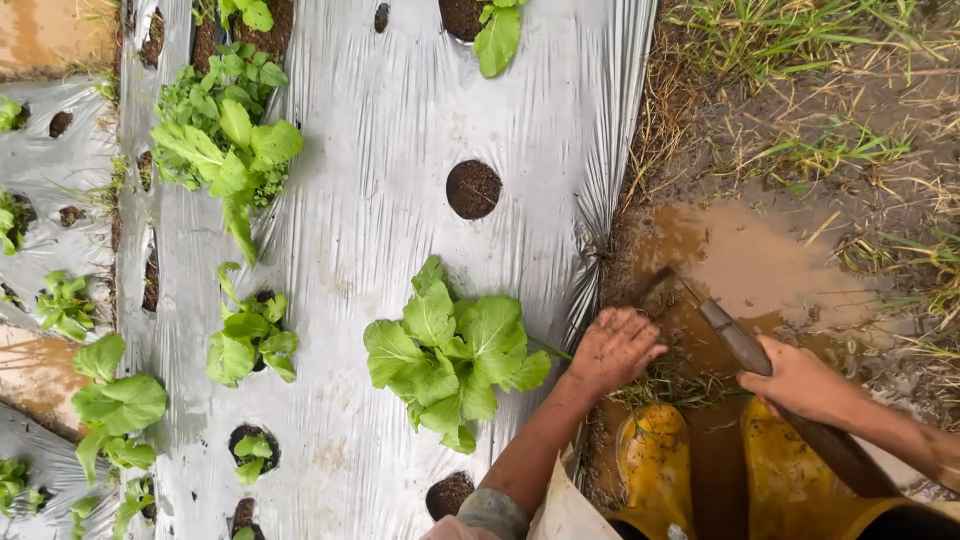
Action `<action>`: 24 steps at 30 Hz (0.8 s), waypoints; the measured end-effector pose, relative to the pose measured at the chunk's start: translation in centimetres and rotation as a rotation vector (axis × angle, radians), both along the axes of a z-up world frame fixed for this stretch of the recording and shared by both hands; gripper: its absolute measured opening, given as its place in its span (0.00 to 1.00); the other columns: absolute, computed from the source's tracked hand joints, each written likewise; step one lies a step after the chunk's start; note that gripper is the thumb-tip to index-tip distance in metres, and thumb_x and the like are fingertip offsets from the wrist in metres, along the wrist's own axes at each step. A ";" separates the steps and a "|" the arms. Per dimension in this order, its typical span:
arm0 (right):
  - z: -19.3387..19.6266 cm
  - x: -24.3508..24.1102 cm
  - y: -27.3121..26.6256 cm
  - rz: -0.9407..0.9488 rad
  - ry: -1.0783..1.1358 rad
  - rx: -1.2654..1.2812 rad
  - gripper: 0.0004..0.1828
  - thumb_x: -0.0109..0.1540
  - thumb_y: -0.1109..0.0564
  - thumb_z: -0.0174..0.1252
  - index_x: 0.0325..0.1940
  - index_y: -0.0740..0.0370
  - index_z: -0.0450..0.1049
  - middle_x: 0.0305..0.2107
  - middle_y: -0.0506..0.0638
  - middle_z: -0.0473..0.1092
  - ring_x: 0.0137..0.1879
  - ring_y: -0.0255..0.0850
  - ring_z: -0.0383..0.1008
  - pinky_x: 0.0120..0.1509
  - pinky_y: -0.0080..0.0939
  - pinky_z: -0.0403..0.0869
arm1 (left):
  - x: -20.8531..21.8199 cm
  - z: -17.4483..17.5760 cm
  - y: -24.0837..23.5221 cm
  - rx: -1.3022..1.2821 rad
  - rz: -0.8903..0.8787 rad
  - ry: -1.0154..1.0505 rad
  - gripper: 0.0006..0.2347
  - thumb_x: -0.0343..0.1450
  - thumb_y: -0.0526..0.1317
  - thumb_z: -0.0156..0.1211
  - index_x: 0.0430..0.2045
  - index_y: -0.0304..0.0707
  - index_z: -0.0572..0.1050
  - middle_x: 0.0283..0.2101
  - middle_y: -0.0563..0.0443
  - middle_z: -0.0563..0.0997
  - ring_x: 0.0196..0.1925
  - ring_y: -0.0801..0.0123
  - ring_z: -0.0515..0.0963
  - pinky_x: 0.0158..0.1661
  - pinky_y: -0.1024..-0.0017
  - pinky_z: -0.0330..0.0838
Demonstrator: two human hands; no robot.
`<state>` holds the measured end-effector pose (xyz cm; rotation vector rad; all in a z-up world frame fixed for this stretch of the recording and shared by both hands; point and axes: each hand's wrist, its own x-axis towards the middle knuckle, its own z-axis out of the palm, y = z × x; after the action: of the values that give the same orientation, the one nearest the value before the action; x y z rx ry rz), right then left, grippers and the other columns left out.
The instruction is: Digging a trench and removing weeds from a muddy path between vegetable rows using a hoe and hands.
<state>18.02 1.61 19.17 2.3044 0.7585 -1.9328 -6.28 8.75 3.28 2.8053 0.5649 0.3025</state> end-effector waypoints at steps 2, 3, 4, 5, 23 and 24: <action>0.4 0.5 -0.5 -0.062 0.032 -0.089 0.32 0.62 0.61 0.55 0.69 0.52 0.55 0.18 0.57 0.69 0.21 0.44 0.69 0.25 0.40 0.74 | 0.2 0.9 0.8 -0.060 0.016 -0.119 0.12 0.75 0.45 0.62 0.42 0.35 0.77 0.50 0.44 0.78 0.57 0.53 0.75 0.55 0.57 0.70; 0.5 0.6 -0.2 -0.065 0.031 -0.090 0.32 0.62 0.61 0.55 0.69 0.52 0.55 0.18 0.57 0.69 0.21 0.44 0.69 0.25 0.40 0.74 | -0.4 -0.2 -0.2 -0.061 0.013 -0.120 0.12 0.75 0.45 0.62 0.42 0.35 0.77 0.50 0.44 0.78 0.57 0.53 0.75 0.55 0.57 0.70; 0.7 0.9 0.2 -0.083 -0.003 -0.022 0.23 0.63 0.62 0.54 0.62 0.59 0.59 0.20 0.57 0.70 0.21 0.44 0.70 0.23 0.38 0.74 | -0.7 -1.4 -0.9 -0.093 0.022 -0.090 0.12 0.75 0.47 0.61 0.43 0.37 0.76 0.55 0.42 0.78 0.60 0.51 0.76 0.60 0.55 0.69; 1.0 1.2 0.7 -0.101 -0.038 0.047 0.14 0.64 0.62 0.52 0.54 0.66 0.64 0.21 0.57 0.71 0.21 0.44 0.70 0.21 0.36 0.74 | -0.9 -2.5 -1.5 -0.124 0.032 -0.060 0.13 0.75 0.48 0.59 0.45 0.40 0.76 0.59 0.41 0.79 0.63 0.49 0.76 0.66 0.53 0.67; 1.3 3.2 -1.9 -0.172 -0.089 0.115 0.09 0.66 0.58 0.50 0.43 0.70 0.68 0.20 0.58 0.72 0.20 0.47 0.72 0.25 0.41 0.76 | -1.7 -0.9 -2.5 -0.181 -0.170 0.251 0.25 0.70 0.65 0.50 0.37 0.42 0.79 0.43 0.42 0.83 0.38 0.53 0.83 0.47 0.52 0.74; 1.1 3.3 -2.6 -0.179 -0.089 0.115 0.09 0.66 0.58 0.50 0.43 0.70 0.68 0.20 0.58 0.72 0.20 0.47 0.72 0.25 0.41 0.76 | -1.1 0.7 -2.4 -0.179 -0.177 0.251 0.25 0.70 0.65 0.50 0.37 0.42 0.79 0.43 0.42 0.83 0.38 0.53 0.83 0.47 0.52 0.74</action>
<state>21.27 -0.95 20.24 2.5899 0.6948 -1.8843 -7.41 6.33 3.94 2.7093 0.3699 -0.1320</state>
